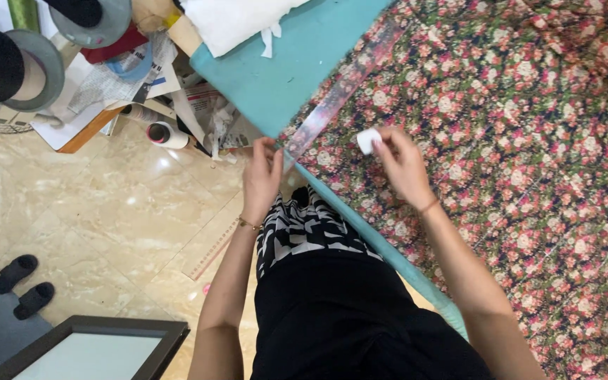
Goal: The person marks a floral fabric with chalk using a ruler and a paper pattern. They then use shears to cut the fabric along the marked lines and remove the cut piece.
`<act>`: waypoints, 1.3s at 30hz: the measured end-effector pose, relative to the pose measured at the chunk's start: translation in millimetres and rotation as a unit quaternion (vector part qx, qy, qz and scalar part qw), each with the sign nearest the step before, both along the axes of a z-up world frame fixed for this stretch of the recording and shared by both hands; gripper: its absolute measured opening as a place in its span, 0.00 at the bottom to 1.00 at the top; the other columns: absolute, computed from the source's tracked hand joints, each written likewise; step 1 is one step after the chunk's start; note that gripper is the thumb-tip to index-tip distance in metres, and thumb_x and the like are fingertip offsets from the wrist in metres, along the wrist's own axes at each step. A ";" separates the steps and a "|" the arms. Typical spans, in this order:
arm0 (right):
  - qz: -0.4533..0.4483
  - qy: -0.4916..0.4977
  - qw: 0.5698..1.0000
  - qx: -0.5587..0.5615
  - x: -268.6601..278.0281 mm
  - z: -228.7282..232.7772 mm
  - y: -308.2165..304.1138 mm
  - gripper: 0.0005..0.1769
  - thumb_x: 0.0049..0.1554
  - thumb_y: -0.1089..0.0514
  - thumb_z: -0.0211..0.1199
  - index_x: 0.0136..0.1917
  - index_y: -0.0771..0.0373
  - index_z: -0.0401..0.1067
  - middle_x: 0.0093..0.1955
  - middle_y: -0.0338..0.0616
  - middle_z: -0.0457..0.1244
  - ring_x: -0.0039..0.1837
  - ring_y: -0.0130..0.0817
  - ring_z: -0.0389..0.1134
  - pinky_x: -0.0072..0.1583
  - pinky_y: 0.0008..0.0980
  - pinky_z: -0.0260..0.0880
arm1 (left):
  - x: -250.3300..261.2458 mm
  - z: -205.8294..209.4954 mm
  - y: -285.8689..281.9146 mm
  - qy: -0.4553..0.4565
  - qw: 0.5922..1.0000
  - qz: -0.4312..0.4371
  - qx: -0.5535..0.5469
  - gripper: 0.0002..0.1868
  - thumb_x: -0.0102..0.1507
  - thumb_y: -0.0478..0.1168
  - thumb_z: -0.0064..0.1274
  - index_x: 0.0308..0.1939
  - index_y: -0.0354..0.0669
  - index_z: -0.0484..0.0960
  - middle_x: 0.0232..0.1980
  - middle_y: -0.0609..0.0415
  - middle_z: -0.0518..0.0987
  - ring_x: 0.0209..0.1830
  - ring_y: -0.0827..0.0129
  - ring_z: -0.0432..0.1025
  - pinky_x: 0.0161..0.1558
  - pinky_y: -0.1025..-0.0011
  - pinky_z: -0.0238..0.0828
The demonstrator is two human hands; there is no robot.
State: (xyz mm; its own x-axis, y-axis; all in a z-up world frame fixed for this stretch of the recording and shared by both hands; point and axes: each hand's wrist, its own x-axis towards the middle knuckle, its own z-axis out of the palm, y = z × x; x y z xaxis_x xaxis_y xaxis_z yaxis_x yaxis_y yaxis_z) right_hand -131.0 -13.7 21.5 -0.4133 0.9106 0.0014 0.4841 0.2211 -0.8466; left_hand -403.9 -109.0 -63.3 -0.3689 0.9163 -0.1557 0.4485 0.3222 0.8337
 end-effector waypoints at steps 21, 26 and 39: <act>0.013 -0.101 0.985 0.143 -62.2 -11.9 97.0 0.08 0.68 0.60 0.61 0.52 0.69 0.73 0.63 0.53 0.68 0.61 0.50 0.70 0.60 0.44 0.69 | -13.0 13.1 -2.7 -0.024 0.999 -0.023 0.019 0.16 0.70 0.41 0.49 0.59 0.40 0.68 0.33 0.50 0.83 0.28 0.57 0.79 0.30 0.60 0.71; 0.021 -0.110 0.977 0.182 -59.5 -13.8 101.4 0.08 0.68 0.60 0.62 0.52 0.70 0.73 0.63 0.53 0.69 0.61 0.52 0.70 0.61 0.46 0.68 | -13.8 11.7 -5.9 -0.024 0.999 -0.023 0.019 0.17 0.69 0.40 0.51 0.59 0.40 0.68 0.33 0.50 0.82 0.26 0.58 0.78 0.29 0.60 0.69; -0.013 -0.171 0.964 0.201 -63.1 -3.1 112.5 0.07 0.67 0.59 0.64 0.51 0.65 0.76 0.38 0.51 0.68 0.43 0.49 0.68 0.57 0.49 0.65 | -9.8 17.0 -1.7 0.135 0.983 -0.012 0.124 0.17 0.68 0.41 0.53 0.57 0.38 0.71 0.45 0.44 0.81 0.43 0.54 0.77 0.45 0.60 0.71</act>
